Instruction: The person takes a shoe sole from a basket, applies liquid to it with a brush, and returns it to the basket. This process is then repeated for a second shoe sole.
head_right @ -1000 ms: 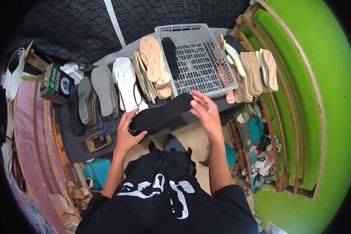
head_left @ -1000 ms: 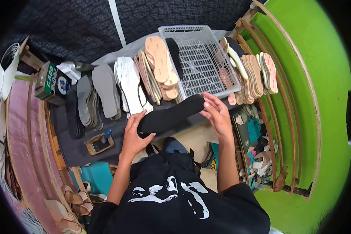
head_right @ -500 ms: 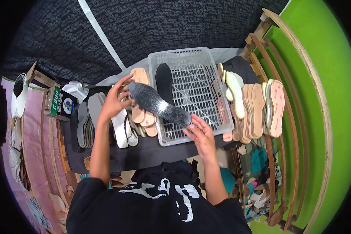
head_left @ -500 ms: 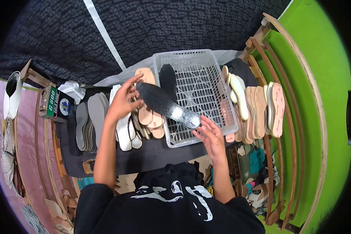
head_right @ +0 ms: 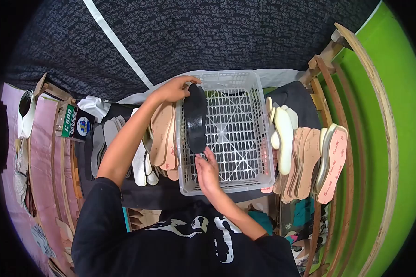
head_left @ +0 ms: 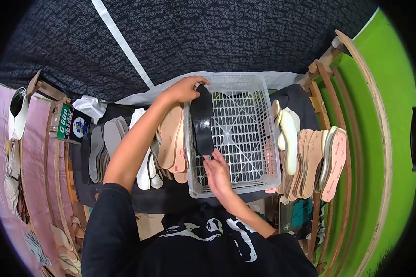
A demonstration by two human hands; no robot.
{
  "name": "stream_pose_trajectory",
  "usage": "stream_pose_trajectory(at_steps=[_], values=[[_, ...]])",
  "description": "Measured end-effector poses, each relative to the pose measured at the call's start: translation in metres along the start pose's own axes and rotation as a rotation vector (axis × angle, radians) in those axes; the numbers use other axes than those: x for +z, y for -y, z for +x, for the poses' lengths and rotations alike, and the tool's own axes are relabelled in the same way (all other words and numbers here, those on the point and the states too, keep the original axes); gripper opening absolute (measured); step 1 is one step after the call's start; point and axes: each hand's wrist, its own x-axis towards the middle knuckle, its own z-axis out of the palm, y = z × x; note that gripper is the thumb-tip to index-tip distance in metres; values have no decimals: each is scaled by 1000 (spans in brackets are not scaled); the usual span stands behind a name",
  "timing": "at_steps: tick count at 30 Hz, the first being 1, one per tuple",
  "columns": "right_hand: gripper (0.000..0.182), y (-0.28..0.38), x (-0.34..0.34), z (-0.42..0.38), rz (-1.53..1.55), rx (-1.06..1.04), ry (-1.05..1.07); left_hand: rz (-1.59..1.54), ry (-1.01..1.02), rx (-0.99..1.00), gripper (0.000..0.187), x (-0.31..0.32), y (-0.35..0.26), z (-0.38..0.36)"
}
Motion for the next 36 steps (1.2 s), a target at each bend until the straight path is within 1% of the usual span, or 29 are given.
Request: stream_pose_trajectory(at_steps=[1,2,4,5,7,11,13,14,16,17,19,21,23,24,26,29,31,33,34,36], values=[[67,-7,0,7,5,8,-5,119,1,22,63,5,5,5],[68,-11,4,12,36,22,-25,120,11,15,63,9,8,8],[71,-15,9,18,69,43,-65,245,-41,108,59,17,14,15],[71,-16,11,20,73,49,-69,245,-34,103,59,18,13,18],[74,-18,14,24,44,58,-71,345,-11,105,60,21,13,21],[76,-9,10,34,19,81,-66,387,7,87,60,21,4,21],[77,-2,7,37,-17,127,-27,475,41,23,62,22,2,23],[76,5,12,35,-25,156,-52,471,45,21,62,22,0,23],[75,6,7,35,-58,177,-30,638,114,-45,63,24,-6,24],[75,7,4,36,-91,195,-5,635,115,-44,63,26,-4,25],[75,6,-4,39,-104,211,11,773,122,-25,63,29,-1,26],[74,13,-3,40,-119,224,29,803,134,-24,60,31,1,29],[77,23,0,39,-176,282,9,832,147,-22,58,33,0,33],[77,27,1,39,-177,285,7,878,138,39,56,34,-1,33],[80,31,-1,37,-328,291,65,920,130,127,52,36,-7,31],[81,34,-2,36,-409,318,76,873,166,128,49,41,-4,39],[84,23,-10,39,-434,313,69,849,189,132,48,49,17,49],[92,16,-14,38,-846,53,136,826,213,140,48,51,24,56],[98,15,-16,36,-894,-9,168,851,244,122,47,53,27,58],[98,13,-20,35,-945,-22,186,871,279,107,47,55,27,59]])
